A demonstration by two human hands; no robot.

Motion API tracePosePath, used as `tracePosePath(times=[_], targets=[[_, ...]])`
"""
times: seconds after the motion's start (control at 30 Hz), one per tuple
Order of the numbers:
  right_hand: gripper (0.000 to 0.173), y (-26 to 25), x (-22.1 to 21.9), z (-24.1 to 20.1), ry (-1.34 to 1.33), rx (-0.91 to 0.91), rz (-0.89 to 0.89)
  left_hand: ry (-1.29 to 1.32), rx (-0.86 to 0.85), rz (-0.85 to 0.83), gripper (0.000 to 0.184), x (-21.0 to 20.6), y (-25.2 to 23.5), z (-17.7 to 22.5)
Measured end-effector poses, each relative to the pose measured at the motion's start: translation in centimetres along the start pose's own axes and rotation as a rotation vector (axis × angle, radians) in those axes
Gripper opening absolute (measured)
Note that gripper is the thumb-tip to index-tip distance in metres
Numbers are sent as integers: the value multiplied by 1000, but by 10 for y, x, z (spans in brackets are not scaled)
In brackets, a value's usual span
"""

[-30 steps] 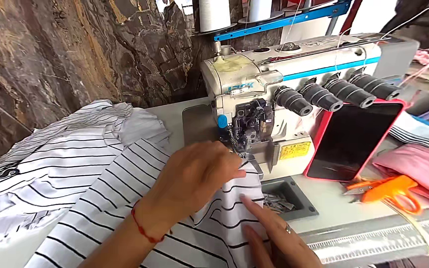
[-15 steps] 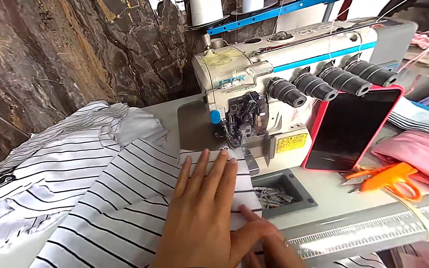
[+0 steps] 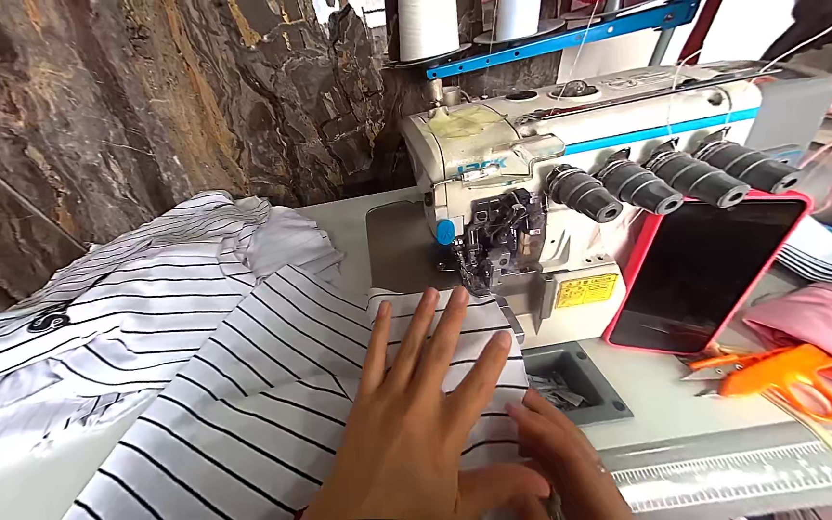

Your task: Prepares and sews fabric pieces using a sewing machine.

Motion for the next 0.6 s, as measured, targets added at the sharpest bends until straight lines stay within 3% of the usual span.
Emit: tracePosePath(times=[0.17, 0.6], targets=[[31, 1, 14, 8, 42, -32, 1, -98, -37, -26, 78, 9, 14, -3], [27, 0, 17, 8, 55, -10, -18, -60, -112, -94, 81, 30, 11, 13]])
Point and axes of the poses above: each hand's wrist, its own y-axis away from the middle knuckle, its own x-axis out of the back of the hand, z = x × y, the point moved 3 cm from there along -y, towards the middle knuckle, and after that the axes turned 10 degrees about y, right-handed, at the moved point
